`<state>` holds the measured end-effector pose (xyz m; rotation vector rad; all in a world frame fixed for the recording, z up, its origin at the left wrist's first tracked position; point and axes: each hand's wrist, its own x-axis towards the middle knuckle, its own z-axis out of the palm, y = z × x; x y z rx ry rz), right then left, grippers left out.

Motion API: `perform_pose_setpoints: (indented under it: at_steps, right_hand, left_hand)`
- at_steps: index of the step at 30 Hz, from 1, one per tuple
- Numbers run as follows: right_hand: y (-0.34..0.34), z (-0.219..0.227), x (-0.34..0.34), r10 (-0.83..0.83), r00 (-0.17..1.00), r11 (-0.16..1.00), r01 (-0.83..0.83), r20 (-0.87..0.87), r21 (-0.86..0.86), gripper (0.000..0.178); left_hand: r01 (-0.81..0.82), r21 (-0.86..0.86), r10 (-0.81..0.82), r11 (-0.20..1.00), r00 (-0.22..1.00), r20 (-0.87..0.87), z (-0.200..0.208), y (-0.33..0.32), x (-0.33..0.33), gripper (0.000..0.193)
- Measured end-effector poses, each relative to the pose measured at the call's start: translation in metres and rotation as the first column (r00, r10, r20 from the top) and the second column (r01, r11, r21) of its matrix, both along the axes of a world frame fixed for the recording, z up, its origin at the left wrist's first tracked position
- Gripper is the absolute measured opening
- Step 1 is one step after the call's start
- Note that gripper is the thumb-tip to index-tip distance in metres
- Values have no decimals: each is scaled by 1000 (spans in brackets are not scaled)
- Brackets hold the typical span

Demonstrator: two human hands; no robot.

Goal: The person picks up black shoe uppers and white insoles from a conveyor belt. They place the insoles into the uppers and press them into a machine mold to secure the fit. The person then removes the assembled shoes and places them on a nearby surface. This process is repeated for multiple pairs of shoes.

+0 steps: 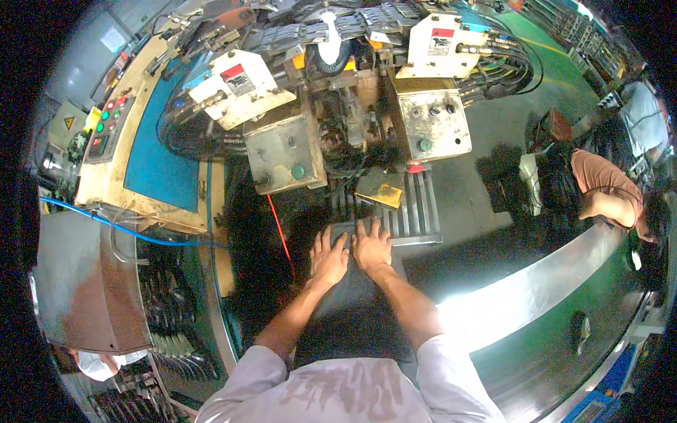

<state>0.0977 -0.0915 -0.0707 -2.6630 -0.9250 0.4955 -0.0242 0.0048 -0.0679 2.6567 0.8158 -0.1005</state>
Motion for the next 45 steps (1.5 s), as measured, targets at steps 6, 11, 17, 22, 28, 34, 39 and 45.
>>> perform_pose_setpoints:
  at_steps: [6,11,17,22,28,34,39,45]
  right_hand:
    - [-3,5,1,-7,1000,1000,8,-28,6,56]
    - [-5,10,-1,-1,994,1000,2,-108,15,58]
    - [-3,5,-6,-6,995,999,9,-95,38,59]
    - [-8,18,-3,3,999,1000,-2,-51,31,58]
    - [-15,7,-5,-7,998,1000,8,-68,21,57]
    - [-26,8,-11,-29,997,990,39,-74,136,56]
    - [-20,5,-6,-59,996,997,62,-72,48,52]
    - [-11,-7,0,-51,998,995,54,-47,79,54]
  left_hand:
    - [5,18,-6,1000,1000,18,-4,-2,2,55]
    - [-6,24,6,1000,1000,10,-4,-4,-3,54]
    - [-1,29,1,1000,1000,-13,2,-2,-6,54]
    - [107,170,-116,980,993,39,-5,1,-3,56]
    - [234,-192,-212,953,969,129,-21,55,1,53]
    - [67,-556,180,829,908,378,33,148,53,43]
    - [112,-785,506,609,707,494,112,163,116,50]
    - [86,-748,509,658,682,526,185,164,176,60]
